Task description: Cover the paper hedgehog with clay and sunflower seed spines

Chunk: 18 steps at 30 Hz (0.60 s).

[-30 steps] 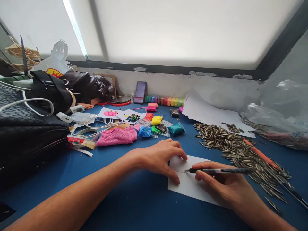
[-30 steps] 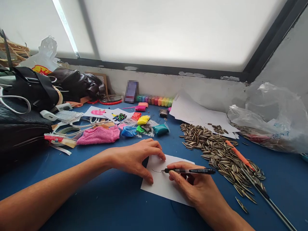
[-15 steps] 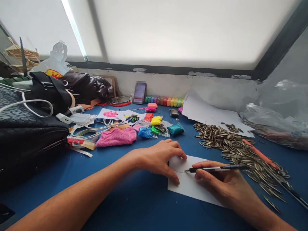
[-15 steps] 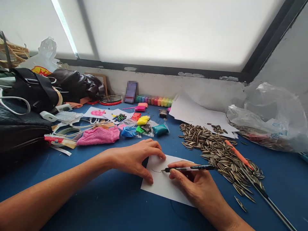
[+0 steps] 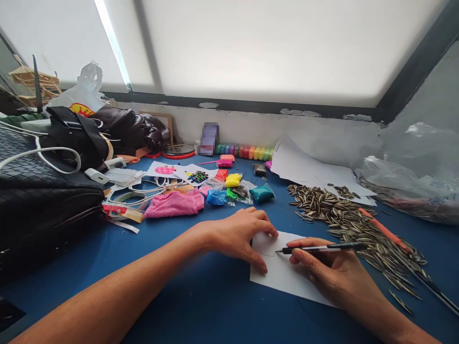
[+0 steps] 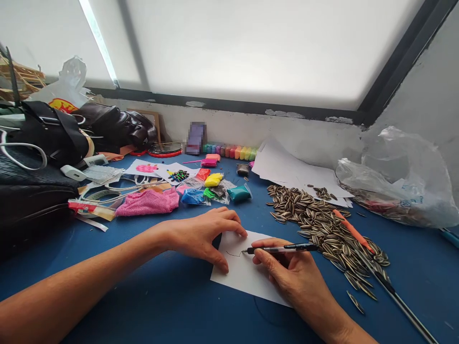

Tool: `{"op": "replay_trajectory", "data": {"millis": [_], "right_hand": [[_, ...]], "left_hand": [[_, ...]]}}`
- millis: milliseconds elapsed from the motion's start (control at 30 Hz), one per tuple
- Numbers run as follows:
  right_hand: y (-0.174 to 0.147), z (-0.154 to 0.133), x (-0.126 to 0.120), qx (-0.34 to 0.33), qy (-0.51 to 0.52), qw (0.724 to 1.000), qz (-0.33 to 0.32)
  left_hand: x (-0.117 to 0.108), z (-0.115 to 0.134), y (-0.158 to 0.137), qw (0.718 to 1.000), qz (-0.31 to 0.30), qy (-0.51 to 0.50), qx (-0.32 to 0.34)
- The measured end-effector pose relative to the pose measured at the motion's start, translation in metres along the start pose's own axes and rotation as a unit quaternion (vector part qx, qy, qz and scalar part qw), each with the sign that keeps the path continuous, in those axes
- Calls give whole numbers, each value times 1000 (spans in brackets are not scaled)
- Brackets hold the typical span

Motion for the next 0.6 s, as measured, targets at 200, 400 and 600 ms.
{"op": "replay_trajectory", "data": {"millis": [200, 400, 600], "right_hand": [[-2, -4, -1, -11, 1, 1000, 18], [0, -1, -2, -15, 13, 1000, 10], [-1, 0, -2, -34, -6, 999, 12]], "left_hand": [[0, 1, 1, 1000, -7, 0, -6], [0, 2, 0, 1000, -10, 1, -4], [-1, 2, 0, 1000, -9, 5, -8]]}}
Point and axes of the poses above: each hand's wrist, its own y-axis towards the middle knuckle, its own x-axis out of the palm, z = x × y, the point moved 3 cm from there along y, towards the middle knuckle, and after that the axes turned 12 degrees about y, right-handed, at the moved point
